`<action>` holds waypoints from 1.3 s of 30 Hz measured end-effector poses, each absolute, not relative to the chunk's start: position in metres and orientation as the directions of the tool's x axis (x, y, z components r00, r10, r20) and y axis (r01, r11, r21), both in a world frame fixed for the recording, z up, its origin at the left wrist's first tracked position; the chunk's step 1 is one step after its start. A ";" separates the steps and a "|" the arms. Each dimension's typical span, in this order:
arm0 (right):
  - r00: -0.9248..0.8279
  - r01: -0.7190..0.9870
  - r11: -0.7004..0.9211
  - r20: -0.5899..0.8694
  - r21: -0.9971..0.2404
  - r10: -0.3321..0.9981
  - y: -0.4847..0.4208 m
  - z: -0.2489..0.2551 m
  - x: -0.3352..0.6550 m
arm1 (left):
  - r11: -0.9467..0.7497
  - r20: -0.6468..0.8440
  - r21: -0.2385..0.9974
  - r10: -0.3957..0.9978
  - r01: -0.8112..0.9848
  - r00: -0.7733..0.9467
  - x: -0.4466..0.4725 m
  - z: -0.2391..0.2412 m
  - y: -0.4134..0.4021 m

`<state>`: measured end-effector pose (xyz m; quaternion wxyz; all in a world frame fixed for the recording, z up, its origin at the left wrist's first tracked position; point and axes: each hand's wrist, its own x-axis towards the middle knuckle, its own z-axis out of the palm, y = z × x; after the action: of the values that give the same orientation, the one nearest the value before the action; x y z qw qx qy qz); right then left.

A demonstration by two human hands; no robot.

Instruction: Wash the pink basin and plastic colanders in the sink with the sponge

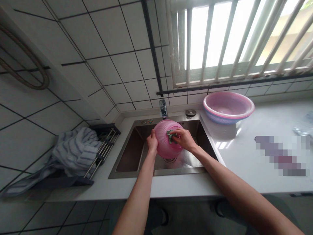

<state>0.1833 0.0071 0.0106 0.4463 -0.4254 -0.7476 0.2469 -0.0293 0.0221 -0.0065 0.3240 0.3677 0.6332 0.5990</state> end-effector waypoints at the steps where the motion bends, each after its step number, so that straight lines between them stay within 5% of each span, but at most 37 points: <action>1: -0.169 0.455 0.473 0.448 -0.755 0.878 0.009 0.011 0.186 | 0.004 0.047 0.995 0.859 0.099 -0.509 -0.028 -0.007 0.022; 5: 0.005 0.463 0.340 0.386 -0.819 0.923 0.011 0.011 0.193 | -0.012 0.094 0.985 0.875 0.173 -0.475 -0.026 -0.007 0.023; 12: -0.322 0.381 0.566 0.469 -0.731 0.822 -0.006 0.019 0.178 | -0.012 0.067 0.994 0.861 0.112 -0.503 -0.029 -0.007 0.024; 20: -0.033 0.617 0.287 0.341 -0.733 0.940 0.016 0.013 0.218 | 0.030 0.027 0.995 0.830 0.093 -0.558 -0.036 -0.002 0.024; 24: -0.285 0.479 0.412 0.307 -0.775 0.908 0.011 0.010 0.213 | 0.051 -0.012 0.998 0.770 0.043 -0.638 -0.040 0.002 0.022; 28: -0.449 0.444 0.583 0.394 -0.680 0.802 -0.003 0.017 0.195 | 0.082 -0.019 0.994 0.799 0.078 -0.601 -0.035 0.001 0.022; 34: -0.175 0.577 0.446 0.429 -0.685 0.886 0.005 0.019 0.205 | 0.033 0.007 0.997 0.874 0.076 -0.486 -0.027 -0.003 0.023; 39: 0.075 0.573 0.286 0.396 -0.768 0.915 0.020 0.014 0.225 | 0.069 -0.099 0.995 0.823 -0.073 -0.559 -0.035 0.000 0.023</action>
<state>0.2254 0.0201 0.0145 0.4631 -0.5685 -0.6545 0.1844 -0.0352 0.0232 0.0003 0.3647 0.2958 0.6338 0.6146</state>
